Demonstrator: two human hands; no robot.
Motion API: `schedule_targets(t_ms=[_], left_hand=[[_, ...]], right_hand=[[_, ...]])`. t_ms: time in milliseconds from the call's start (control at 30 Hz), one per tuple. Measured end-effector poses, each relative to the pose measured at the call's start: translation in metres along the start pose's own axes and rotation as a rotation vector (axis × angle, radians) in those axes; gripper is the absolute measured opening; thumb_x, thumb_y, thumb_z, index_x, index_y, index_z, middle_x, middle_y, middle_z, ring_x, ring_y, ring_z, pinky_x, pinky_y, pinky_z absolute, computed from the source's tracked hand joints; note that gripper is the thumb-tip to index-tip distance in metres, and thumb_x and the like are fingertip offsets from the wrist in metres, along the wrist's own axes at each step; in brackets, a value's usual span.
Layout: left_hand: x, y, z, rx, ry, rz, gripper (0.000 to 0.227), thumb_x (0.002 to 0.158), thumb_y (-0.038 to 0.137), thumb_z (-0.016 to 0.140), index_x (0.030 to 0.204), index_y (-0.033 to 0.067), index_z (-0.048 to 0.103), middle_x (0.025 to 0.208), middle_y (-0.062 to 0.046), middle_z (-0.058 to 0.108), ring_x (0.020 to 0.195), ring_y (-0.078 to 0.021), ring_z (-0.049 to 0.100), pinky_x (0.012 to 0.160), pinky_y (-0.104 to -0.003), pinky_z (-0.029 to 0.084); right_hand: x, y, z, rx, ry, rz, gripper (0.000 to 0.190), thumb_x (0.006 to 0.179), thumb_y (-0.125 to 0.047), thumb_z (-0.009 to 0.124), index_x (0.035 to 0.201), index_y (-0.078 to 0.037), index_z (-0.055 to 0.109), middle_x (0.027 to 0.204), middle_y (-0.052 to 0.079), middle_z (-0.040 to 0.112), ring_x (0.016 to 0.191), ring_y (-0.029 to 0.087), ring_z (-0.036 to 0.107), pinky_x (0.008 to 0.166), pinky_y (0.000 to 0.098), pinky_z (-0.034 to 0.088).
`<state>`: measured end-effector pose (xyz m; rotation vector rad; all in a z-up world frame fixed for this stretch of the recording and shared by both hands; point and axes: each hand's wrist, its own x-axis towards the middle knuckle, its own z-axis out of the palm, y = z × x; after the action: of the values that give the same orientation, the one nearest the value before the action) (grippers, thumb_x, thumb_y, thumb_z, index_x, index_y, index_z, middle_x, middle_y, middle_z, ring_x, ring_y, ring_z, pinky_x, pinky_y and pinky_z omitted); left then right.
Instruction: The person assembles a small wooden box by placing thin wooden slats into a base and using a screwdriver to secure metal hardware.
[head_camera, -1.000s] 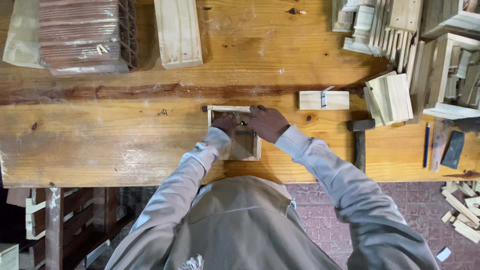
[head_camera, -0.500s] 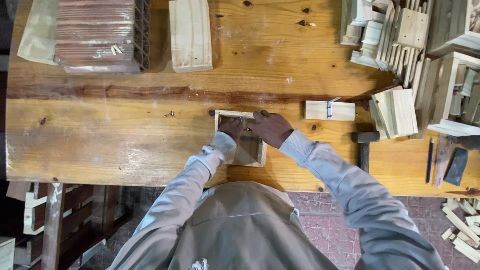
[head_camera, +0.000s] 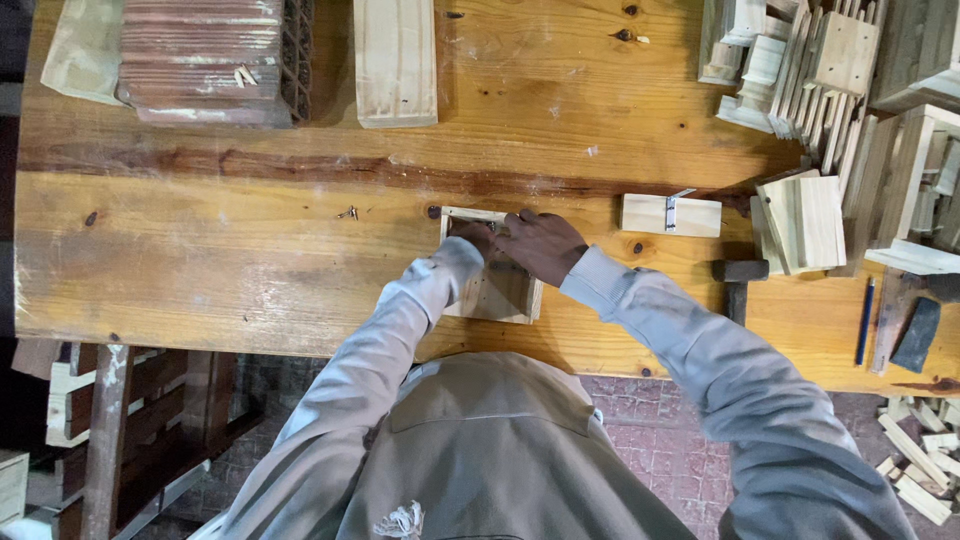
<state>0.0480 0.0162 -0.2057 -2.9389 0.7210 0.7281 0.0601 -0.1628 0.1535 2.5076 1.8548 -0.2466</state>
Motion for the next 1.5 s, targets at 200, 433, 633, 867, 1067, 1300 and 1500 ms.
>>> schedule_targets(t_ms=[200, 433, 633, 867, 1067, 1300, 1500], left_hand=[[-0.037, 0.045, -0.061, -0.162, 0.002, -0.377, 0.022, 0.100, 0.020, 0.052, 0.096, 0.0155, 0.074, 0.095, 0.000, 0.077, 0.098, -0.0179, 0.073, 0.087, -0.030, 0.057], [-0.005, 0.069, -0.022, -0.393, 0.005, -0.918, 0.029, 0.103, 0.018, 0.048, 0.106, 0.0192, 0.077, 0.105, 0.005, 0.078, 0.108, -0.0124, 0.072, 0.093, -0.022, 0.054], [0.036, 0.042, 0.003, -0.470, -0.136, -0.531, 0.051, 0.107, 0.036, 0.049, 0.147, 0.0049, 0.056, 0.145, 0.000, 0.064, 0.143, -0.0174, 0.052, 0.120, -0.018, 0.034], [0.038, 0.015, 0.004, -0.222, -0.242, -0.249, 0.052, 0.091, 0.063, 0.054, 0.121, 0.0240, 0.071, 0.133, 0.002, 0.070, 0.128, -0.0211, 0.064, 0.103, -0.041, 0.055], [-0.016, 0.016, -0.086, -0.297, -0.319, -0.254, 0.053, 0.097, 0.056, 0.048, 0.129, 0.0194, 0.068, 0.140, 0.000, 0.065, 0.133, -0.0202, 0.059, 0.108, -0.039, 0.052], [-0.013, 0.018, -0.056, -0.401, -0.299, -0.304, 0.055, 0.095, 0.060, 0.050, 0.126, 0.0198, 0.073, 0.128, -0.003, 0.073, 0.127, -0.0216, 0.064, 0.103, -0.040, 0.055], [-0.066, 0.026, -0.119, -0.579, -0.245, -0.371, 0.048, 0.095, 0.036, 0.053, 0.127, 0.0044, 0.069, 0.133, -0.013, 0.069, 0.131, -0.0271, 0.061, 0.107, -0.039, 0.053]], right_hand=[[0.014, 0.004, 0.030, -0.063, 0.101, -0.094, 0.018, 0.097, -0.029, 0.065, 0.083, -0.018, 0.064, 0.089, 0.007, 0.060, 0.082, 0.029, 0.065, 0.061, 0.0393, 0.053], [0.033, 0.000, 0.015, -0.043, 0.050, -0.177, 0.023, 0.098, -0.036, 0.061, 0.082, -0.019, 0.065, 0.087, 0.004, 0.064, 0.080, 0.028, 0.068, 0.061, 0.0418, 0.054], [0.026, -0.003, 0.037, 0.007, -0.045, -0.048, 0.030, 0.096, -0.033, 0.068, 0.075, -0.011, 0.067, 0.083, 0.014, 0.069, 0.072, 0.035, 0.070, 0.049, 0.0413, 0.049], [0.021, -0.041, -0.051, 0.002, -0.216, 0.130, 0.045, 0.094, -0.035, 0.065, 0.126, -0.003, 0.056, 0.100, 0.013, 0.074, 0.084, 0.035, 0.076, 0.065, 0.0526, 0.059], [0.011, -0.053, -0.066, -0.129, 0.013, 0.116, 0.015, 0.098, -0.026, 0.060, 0.101, -0.011, 0.061, 0.071, 0.005, 0.068, 0.065, 0.029, 0.074, 0.058, 0.0427, 0.058], [0.016, -0.057, -0.033, -0.076, -0.134, 0.197, 0.038, 0.090, -0.020, 0.058, 0.124, -0.003, 0.055, 0.109, 0.020, 0.066, 0.076, 0.038, 0.072, 0.053, 0.0494, 0.055], [0.006, -0.057, -0.051, 0.006, -0.004, 0.174, 0.033, 0.098, -0.029, 0.059, 0.111, 0.002, 0.064, 0.078, 0.015, 0.070, 0.071, 0.040, 0.075, 0.060, 0.0573, 0.059]])
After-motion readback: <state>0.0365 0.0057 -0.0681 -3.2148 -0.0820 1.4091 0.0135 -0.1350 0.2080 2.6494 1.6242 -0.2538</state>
